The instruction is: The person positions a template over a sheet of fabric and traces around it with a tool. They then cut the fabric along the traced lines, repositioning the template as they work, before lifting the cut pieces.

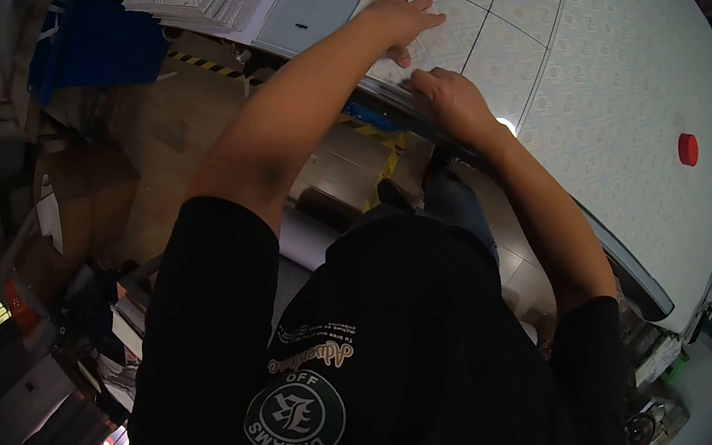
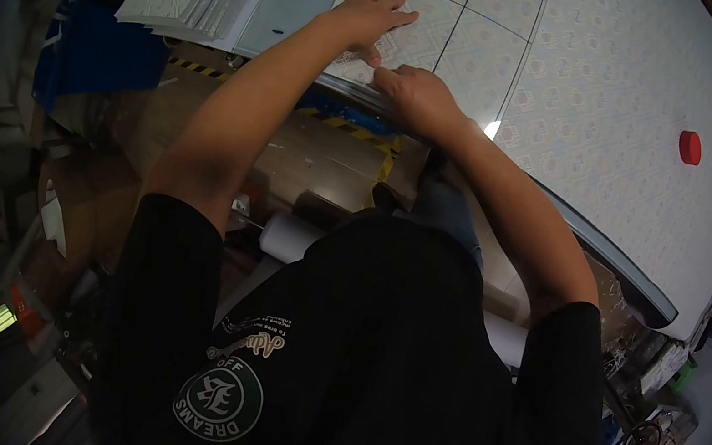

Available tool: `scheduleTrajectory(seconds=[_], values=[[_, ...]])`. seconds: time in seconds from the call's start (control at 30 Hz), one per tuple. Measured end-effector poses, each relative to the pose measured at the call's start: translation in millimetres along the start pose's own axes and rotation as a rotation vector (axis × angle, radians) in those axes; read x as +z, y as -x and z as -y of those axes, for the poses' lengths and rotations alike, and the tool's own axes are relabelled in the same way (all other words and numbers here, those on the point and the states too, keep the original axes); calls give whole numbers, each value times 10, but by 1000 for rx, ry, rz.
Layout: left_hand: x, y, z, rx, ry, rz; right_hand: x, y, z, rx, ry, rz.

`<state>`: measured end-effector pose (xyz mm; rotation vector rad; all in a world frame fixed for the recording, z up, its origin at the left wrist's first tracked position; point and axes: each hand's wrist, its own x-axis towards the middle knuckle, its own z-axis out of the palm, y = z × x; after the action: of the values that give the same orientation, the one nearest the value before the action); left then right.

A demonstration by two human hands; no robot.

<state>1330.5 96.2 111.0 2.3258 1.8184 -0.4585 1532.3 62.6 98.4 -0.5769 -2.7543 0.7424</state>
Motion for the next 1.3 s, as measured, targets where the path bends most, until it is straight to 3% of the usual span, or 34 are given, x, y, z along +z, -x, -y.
scheduleTrajectory(seconds=[0.07, 0.47, 0.53, 0.7, 0.87, 0.97, 1.17, 1.3], values=[[47, -12, 28, 14, -1, -7, 167, -247, 95, -40, -57, -90], [38, -28, 92, 91, -12, -66, 312, -360, 5, -43, -282, -97], [185, -60, 98, 194, -68, -271, 320, -350, -1, -44, -280, -106], [-149, -144, 41, 323, -133, -110, 258, -277, 81, 6, -288, -76], [-364, -287, 14, 466, -245, -41, 400, -174, 333, 95, -274, -301], [-317, -413, 47, 603, -229, 1, 538, -142, 617, 347, -267, -395], [-414, -539, 25, 635, -283, 118, 872, -456, 1281, 836, -77, -686], [-519, -622, 7, 660, -312, 269, 973, -641, 1472, 977, -29, -773]])
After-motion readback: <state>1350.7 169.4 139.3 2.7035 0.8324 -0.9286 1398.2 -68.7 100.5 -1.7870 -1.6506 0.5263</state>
